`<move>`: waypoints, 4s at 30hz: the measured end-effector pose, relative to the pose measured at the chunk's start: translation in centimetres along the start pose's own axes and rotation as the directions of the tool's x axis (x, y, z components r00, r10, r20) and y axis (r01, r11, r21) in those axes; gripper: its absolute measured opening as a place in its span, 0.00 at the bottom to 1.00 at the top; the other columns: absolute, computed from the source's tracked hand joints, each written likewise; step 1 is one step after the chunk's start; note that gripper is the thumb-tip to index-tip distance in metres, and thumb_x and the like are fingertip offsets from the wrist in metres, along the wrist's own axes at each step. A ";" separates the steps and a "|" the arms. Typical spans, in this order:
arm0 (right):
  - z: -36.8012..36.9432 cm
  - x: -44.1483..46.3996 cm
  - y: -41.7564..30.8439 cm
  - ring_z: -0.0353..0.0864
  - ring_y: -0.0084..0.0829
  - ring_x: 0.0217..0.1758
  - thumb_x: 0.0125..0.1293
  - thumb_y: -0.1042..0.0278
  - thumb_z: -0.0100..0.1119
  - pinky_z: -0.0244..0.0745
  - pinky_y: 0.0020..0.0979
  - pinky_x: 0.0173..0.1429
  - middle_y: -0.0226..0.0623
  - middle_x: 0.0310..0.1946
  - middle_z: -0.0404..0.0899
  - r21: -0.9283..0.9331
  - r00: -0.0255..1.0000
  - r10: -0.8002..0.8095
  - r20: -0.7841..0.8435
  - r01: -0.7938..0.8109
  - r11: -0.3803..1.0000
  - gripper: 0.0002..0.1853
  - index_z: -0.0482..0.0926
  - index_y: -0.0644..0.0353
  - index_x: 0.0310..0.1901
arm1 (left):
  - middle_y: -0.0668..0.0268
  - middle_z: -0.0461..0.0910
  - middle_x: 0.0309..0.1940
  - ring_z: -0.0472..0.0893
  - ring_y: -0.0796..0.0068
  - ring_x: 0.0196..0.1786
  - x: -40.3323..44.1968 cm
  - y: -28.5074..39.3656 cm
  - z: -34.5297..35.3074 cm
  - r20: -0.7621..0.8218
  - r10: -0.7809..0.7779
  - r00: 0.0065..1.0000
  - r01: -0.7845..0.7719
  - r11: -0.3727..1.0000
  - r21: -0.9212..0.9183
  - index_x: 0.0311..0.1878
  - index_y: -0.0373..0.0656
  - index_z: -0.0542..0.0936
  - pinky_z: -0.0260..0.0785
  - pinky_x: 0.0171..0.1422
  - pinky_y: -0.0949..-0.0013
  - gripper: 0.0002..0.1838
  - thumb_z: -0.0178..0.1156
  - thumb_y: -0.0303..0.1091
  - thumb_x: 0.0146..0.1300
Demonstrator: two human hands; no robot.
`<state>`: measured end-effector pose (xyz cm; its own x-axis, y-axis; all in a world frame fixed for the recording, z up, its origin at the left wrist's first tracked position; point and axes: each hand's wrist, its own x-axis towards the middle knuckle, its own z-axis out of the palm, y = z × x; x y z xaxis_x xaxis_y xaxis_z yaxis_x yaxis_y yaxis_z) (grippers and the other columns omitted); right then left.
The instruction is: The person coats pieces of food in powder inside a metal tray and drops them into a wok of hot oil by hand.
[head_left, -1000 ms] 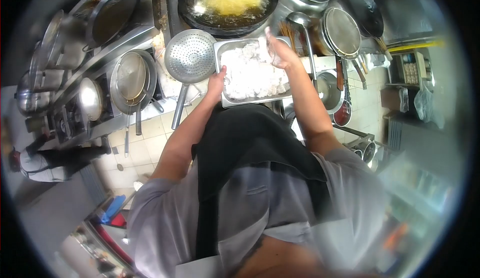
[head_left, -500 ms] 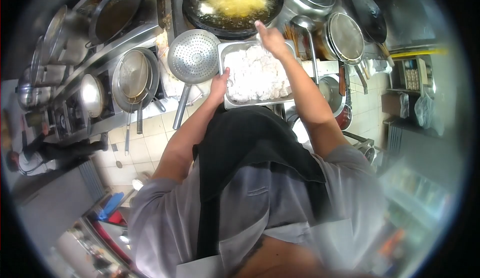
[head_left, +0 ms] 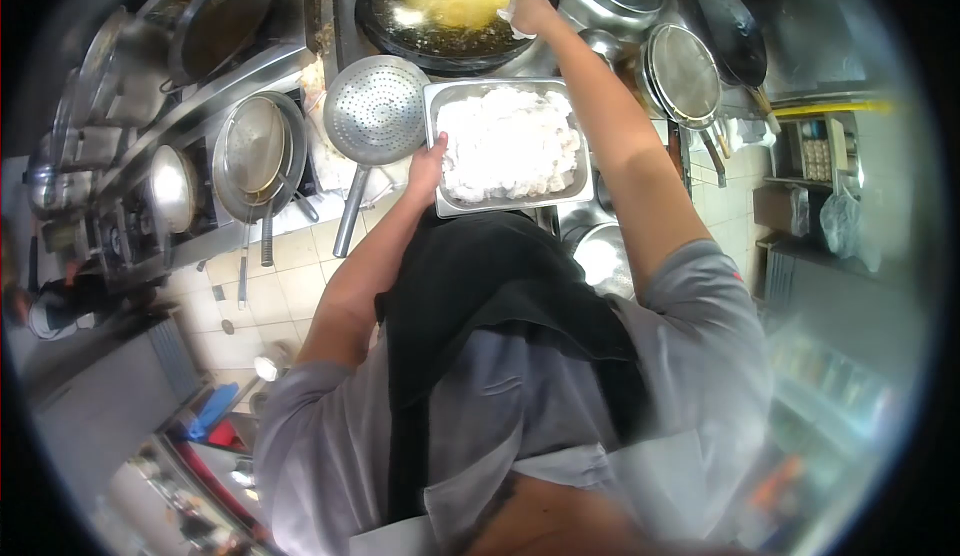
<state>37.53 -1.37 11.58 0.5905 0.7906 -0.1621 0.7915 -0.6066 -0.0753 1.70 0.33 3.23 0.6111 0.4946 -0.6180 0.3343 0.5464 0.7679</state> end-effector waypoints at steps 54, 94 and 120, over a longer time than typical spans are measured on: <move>6.4 -22.7 2.4 0.85 0.48 0.43 0.54 0.58 0.69 0.78 0.38 0.52 0.50 0.40 0.85 0.550 0.917 0.400 -0.016 -0.326 0.769 0.22 0.84 0.58 0.50 | 0.58 0.79 0.43 0.79 0.70 0.43 4.0 -3.6 -1.4 0.021 0.060 0.998 -0.060 0.998 0.007 0.53 0.26 0.75 0.73 0.49 0.65 0.32 0.60 0.54 0.68; 3.7 -21.0 2.5 0.86 0.35 0.41 0.54 0.51 0.68 0.77 0.35 0.49 0.45 0.33 0.86 0.759 0.907 0.340 0.247 -0.399 0.514 0.24 0.85 0.64 0.43 | 0.57 0.79 0.48 0.78 0.70 0.47 2.0 -1.9 -0.7 0.043 -0.004 0.999 0.006 0.999 -0.039 0.57 0.27 0.74 0.71 0.54 0.67 0.31 0.59 0.50 0.69; 4.6 -23.0 4.7 0.80 0.27 0.42 0.65 0.63 0.58 0.75 0.28 0.46 0.33 0.41 0.82 0.900 0.945 0.158 0.286 -0.322 0.295 0.14 0.82 0.62 0.47 | 0.55 0.79 0.48 0.80 0.67 0.48 2.6 -2.5 -1.0 0.081 0.015 0.997 -0.011 0.999 -0.051 0.58 0.26 0.72 0.74 0.53 0.64 0.32 0.58 0.51 0.70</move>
<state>26.96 -22.83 10.48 0.6376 0.6276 -0.4467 -0.0981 -0.5089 -0.8552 1.77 0.95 -0.47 0.6723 0.4462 -0.5906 0.2903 0.5751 0.7649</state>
